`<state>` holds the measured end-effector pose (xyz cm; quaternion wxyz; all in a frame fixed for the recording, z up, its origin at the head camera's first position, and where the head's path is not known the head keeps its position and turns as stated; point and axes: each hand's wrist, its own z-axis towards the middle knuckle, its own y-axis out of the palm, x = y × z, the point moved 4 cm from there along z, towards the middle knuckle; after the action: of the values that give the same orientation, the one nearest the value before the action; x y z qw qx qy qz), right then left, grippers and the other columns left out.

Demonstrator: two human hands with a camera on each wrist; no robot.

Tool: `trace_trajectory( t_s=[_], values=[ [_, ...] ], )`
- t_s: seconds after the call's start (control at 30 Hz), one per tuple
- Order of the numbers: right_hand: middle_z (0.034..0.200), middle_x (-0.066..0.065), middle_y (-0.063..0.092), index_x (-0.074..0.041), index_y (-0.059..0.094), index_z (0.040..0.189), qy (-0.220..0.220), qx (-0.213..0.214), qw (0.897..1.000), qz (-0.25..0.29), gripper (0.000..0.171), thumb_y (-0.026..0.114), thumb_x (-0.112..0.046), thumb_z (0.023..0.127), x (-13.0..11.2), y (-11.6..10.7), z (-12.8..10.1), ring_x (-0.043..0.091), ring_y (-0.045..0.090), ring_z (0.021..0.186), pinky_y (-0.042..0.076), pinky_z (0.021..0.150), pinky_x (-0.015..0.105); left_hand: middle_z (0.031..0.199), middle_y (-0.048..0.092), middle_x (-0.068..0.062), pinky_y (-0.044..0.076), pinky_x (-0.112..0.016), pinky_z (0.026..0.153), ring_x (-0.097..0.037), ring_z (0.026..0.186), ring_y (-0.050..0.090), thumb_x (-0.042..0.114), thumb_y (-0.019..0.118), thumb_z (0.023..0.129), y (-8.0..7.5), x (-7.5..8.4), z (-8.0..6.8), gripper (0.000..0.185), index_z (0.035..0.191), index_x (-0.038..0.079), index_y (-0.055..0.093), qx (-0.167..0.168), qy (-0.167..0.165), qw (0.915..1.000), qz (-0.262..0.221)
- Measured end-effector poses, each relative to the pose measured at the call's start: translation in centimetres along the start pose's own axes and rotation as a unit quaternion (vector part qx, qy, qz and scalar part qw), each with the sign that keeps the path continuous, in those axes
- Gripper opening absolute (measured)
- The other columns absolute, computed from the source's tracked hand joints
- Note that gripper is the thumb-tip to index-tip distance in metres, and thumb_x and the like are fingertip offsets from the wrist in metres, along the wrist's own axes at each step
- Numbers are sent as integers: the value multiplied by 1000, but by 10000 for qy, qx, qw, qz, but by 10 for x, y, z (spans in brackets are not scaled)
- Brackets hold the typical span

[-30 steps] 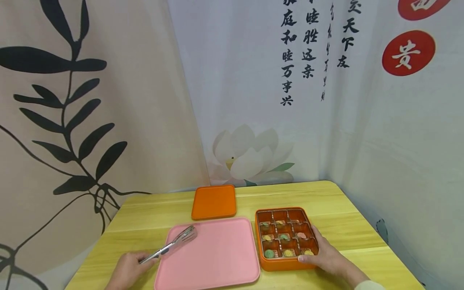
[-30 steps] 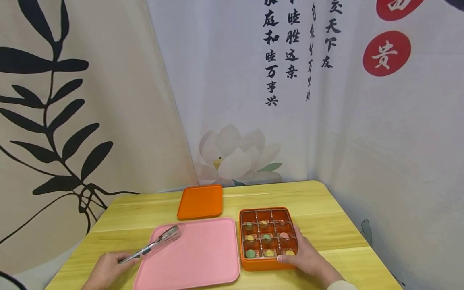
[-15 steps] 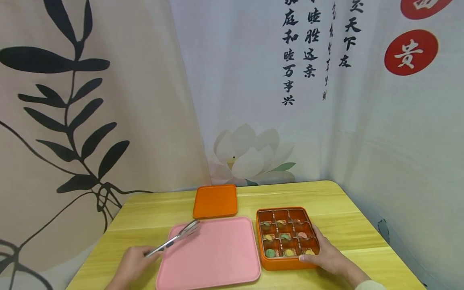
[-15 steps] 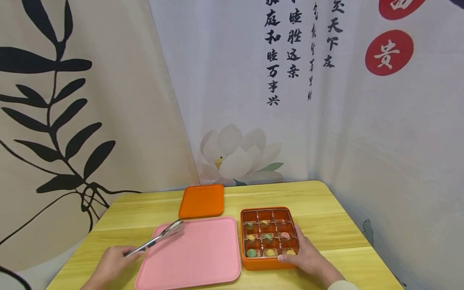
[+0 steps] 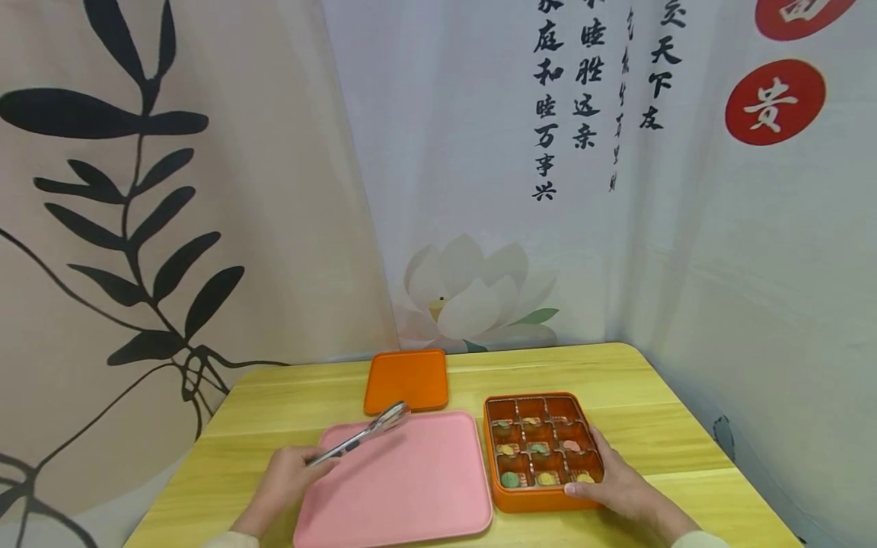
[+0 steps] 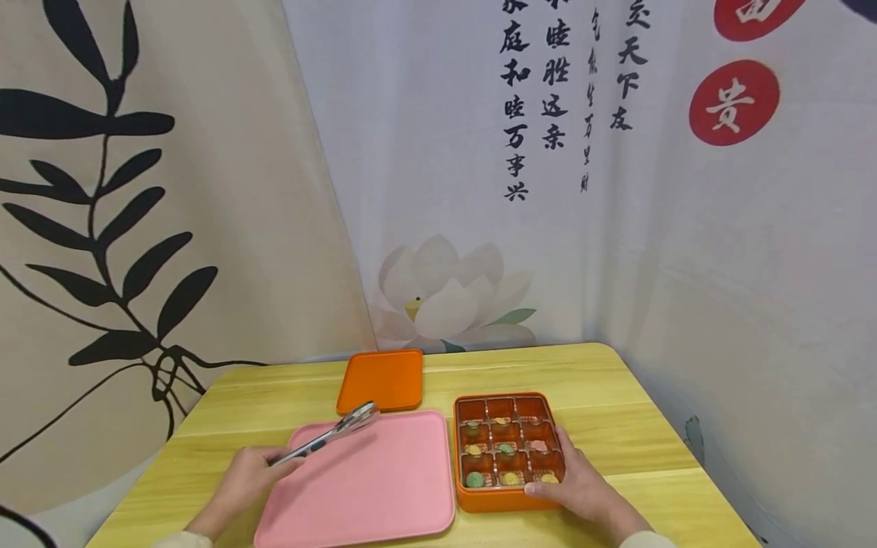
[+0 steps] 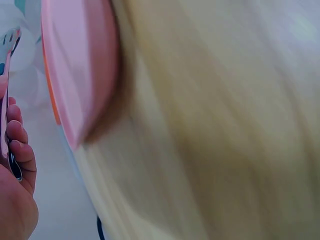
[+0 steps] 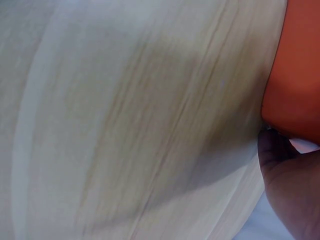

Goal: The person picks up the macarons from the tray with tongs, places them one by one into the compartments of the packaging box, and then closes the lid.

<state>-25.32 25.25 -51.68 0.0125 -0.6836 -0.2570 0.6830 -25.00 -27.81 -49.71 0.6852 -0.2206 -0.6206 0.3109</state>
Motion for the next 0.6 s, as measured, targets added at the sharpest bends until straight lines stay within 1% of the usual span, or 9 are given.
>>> trace_trajectory(
  t_s=[0.13,0.27,0.37,0.5,0.53,0.6],
  values=[
    [149,31,31,-7,-2,157,58,31,10000,-59,106,77,-22,88,-1,1,-1,41,49,126,37,101,61,64,59,5,35,-21,48,-9,54,44,25,81,84,9,12,5,10,83,15,77,-143,246,9996,-90],
    [149,31,29,-7,-1,157,251,121,9995,-172,108,79,-25,87,-1,2,-2,43,46,128,37,101,62,65,61,7,37,-22,49,-8,56,44,25,82,82,17,25,12,12,84,14,77,-130,613,9980,10],
    [149,31,28,-9,-2,158,278,124,9994,-150,109,80,-25,86,0,2,-2,43,46,127,36,101,63,73,69,6,42,-22,53,-7,60,50,22,83,81,24,34,20,13,90,14,79,-105,785,9968,-94],
    [149,30,30,-10,-1,158,243,149,9995,-107,110,80,-24,86,0,1,-1,42,48,126,35,102,63,85,75,1,46,-22,56,-7,66,57,21,83,81,35,49,30,17,95,12,81,-145,913,9952,-324],
    [149,30,30,-11,-1,158,263,168,9994,-124,110,80,-24,86,1,1,-1,42,48,127,34,102,63,85,75,1,46,-23,56,-8,66,56,22,83,81,37,54,32,17,95,12,81,-166,939,9948,-346],
    [149,31,29,-10,-1,158,341,251,9989,-205,111,81,-25,85,2,0,-2,43,47,127,34,102,64,80,73,2,42,-23,52,-9,62,53,24,82,82,43,64,37,17,93,11,81,-211,1003,9943,-279]
  ],
)
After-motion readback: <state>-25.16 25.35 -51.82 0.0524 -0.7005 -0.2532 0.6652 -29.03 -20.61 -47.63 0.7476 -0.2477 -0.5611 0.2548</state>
